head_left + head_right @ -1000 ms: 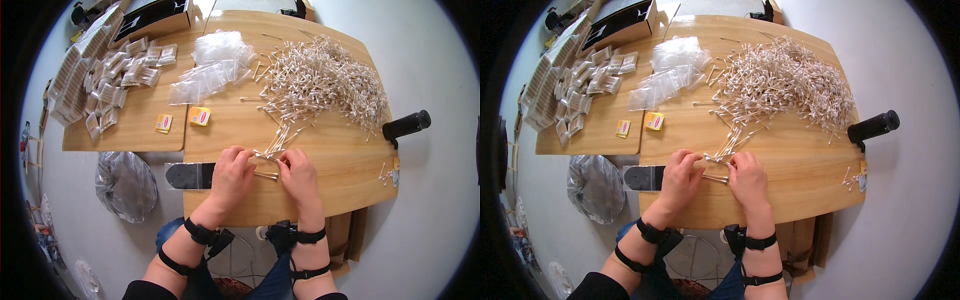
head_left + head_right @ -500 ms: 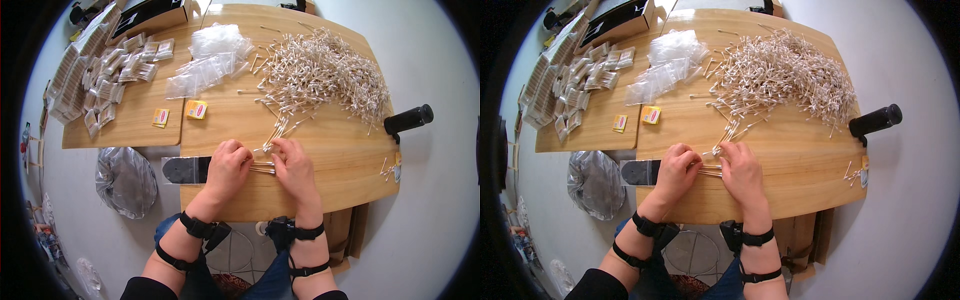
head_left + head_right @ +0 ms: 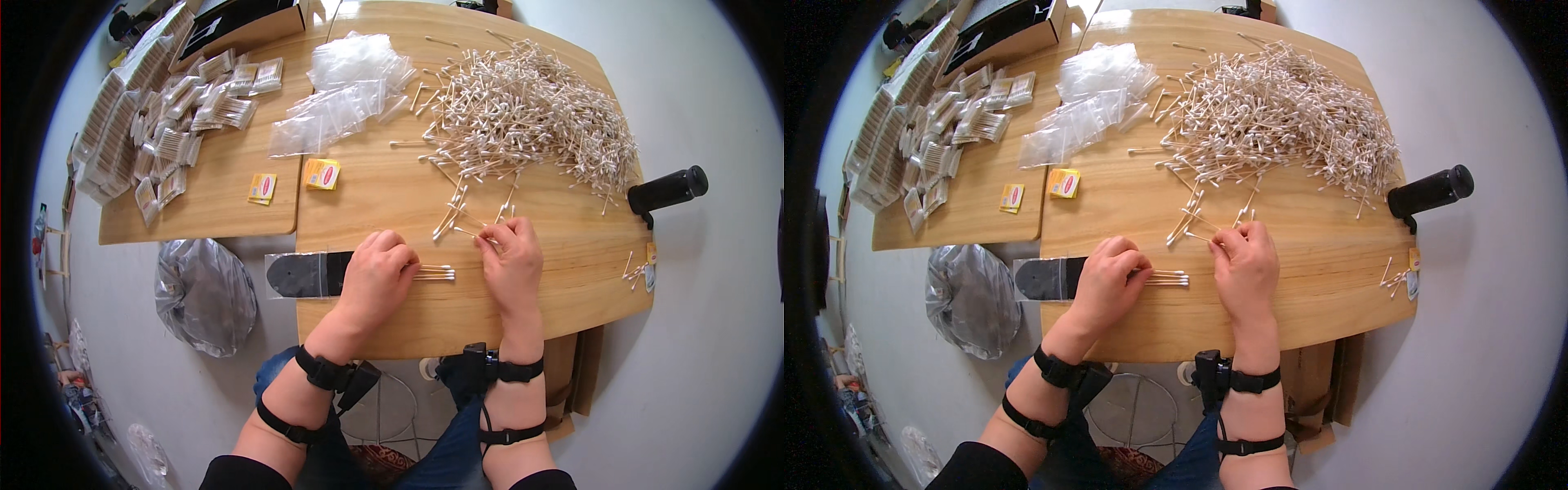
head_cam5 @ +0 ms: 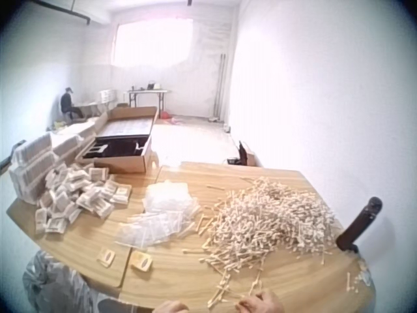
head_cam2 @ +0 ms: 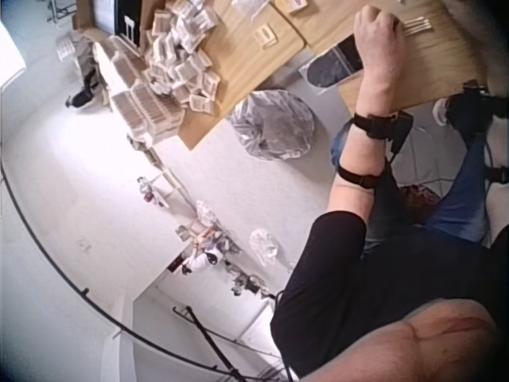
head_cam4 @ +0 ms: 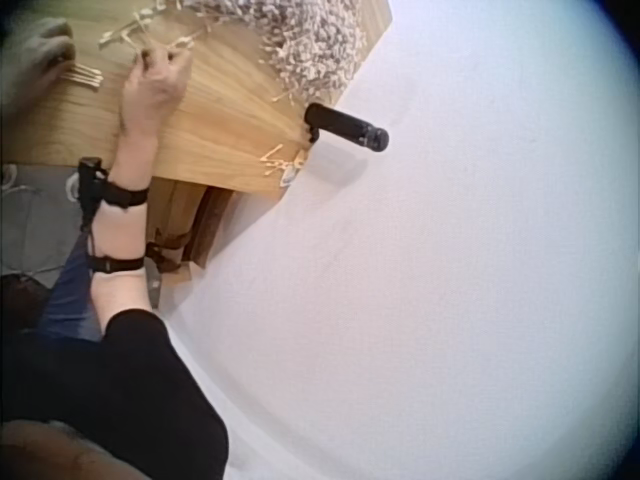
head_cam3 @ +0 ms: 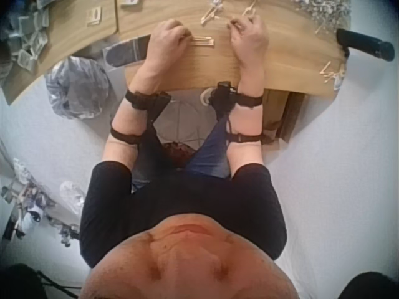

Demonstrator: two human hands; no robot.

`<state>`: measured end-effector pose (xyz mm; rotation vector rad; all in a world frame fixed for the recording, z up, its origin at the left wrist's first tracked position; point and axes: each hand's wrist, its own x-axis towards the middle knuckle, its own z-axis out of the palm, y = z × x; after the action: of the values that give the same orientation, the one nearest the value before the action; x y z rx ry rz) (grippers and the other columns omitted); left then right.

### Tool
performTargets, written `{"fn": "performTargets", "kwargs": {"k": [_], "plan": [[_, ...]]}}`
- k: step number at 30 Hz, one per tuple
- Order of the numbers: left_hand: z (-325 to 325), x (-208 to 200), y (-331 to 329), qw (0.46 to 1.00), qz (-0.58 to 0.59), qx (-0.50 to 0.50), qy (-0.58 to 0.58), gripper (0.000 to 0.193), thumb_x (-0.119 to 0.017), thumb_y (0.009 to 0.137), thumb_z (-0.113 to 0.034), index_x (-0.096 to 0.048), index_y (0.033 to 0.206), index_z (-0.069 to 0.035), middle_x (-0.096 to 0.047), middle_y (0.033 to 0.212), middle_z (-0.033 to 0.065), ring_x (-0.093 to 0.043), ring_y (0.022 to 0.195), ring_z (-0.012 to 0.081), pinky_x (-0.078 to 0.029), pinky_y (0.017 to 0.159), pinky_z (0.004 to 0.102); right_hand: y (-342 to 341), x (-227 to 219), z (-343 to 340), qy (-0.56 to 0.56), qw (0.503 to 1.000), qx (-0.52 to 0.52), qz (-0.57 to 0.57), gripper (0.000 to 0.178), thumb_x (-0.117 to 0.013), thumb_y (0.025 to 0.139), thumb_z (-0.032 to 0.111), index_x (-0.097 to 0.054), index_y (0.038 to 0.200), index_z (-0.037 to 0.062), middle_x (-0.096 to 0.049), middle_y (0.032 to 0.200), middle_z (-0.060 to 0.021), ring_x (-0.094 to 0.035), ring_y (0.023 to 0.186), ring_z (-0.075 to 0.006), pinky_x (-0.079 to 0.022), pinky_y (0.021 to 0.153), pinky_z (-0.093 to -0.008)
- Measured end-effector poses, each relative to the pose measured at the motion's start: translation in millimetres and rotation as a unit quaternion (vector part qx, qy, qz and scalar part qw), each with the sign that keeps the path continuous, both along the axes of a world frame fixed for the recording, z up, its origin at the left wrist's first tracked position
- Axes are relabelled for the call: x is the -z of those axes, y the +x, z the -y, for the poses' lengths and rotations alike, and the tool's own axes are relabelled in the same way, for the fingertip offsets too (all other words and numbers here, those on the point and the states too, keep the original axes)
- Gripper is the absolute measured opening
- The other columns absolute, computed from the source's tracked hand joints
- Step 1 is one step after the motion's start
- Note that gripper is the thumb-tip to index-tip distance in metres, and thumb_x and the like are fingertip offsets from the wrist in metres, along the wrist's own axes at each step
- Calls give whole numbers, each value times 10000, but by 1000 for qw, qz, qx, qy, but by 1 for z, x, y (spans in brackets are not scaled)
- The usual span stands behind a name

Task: Arranging and packaging cotton swabs into small plastic bags.

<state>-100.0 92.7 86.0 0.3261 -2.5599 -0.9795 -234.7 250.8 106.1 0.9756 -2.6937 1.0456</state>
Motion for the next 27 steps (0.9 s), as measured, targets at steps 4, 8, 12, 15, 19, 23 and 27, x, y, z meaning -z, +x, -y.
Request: {"fn": "performTargets", "kwargs": {"k": [4, 8, 12, 15, 19, 23, 27], "plan": [[0, -3, 1, 1000, 4, 17, -2, 99, -719, 755, -68, -636, 804, -45, -586, 850, 87, -580, 844, 298, -473, 755, 386, 11, -6, 8, 10, 993, -111, 27, 79, -716, 772, 82, -655, 820, 66, -589, 822, -92, -594, 781, -296, -481, 672, -399], [-2, -5, -2, 997, -16, -51, 51, 102, -709, 764, -62, -631, 828, -45, -582, 851, 93, -577, 823, 296, -470, 749, 381, 21, 0, 18, 37, 984, -174, 14, 73, -701, 777, 68, -663, 840, 66, -599, 799, -91, -603, 783, -301, -488, 672, -390], [-2, -2, -1, 999, -26, -29, -2, 90, -702, 779, -87, -621, 792, -49, -570, 861, 89, -562, 848, 292, -467, 767, 392, 9, -1, 8, 2, 992, -106, 62, 103, -702, 765, 49, -662, 857, 70, -603, 872, -88, -603, 839, -302, -490, 723, -395], [-4, -5, -1, 1000, -9, -5, -4, 95, -703, 780, -99, -620, 778, -53, -565, 846, 83, -558, 844, 284, -463, 771, 394, -7, 0, -8, 17, 999, -9, 26, 122, -710, 754, 44, -660, 861, 75, -598, 911, -86, -595, 873, -297, -484, 750, -399], [-4, -5, 1, 1000, -4, -4, 4, 100, -703, 781, -106, -620, 760, -54, -564, 837, 81, -559, 840, 283, -462, 773, 393, -12, 5, -13, 42, 999, 10, -2, 131, -722, 744, 47, -655, 850, 84, -583, 885, -82, -584, 874, -291, -476, 744, -403], [-4, -6, -1, 1000, -5, -2, 22, 96, -698, 785, -104, -626, 749, -53, -570, 835, 81, -562, 839, 284, -461, 775, 393, -13, 6, -15, 55, 998, -8, -12, 118, -726, 742, 57, -648, 826, 86, -574, 859, -73, -581, 871, -290, -470, 734, -406], [-4, -5, -1, 1000, -9, 3, 20, 86, -696, 789, -104, -635, 756, -52, -575, 841, 80, -565, 846, 285, -461, 778, 397, -12, 3, -13, 62, 997, -43, -21, 101, -725, 745, 74, -636, 792, 84, -591, 826, -68, -589, 830, -293, -470, 697, -409]]}}
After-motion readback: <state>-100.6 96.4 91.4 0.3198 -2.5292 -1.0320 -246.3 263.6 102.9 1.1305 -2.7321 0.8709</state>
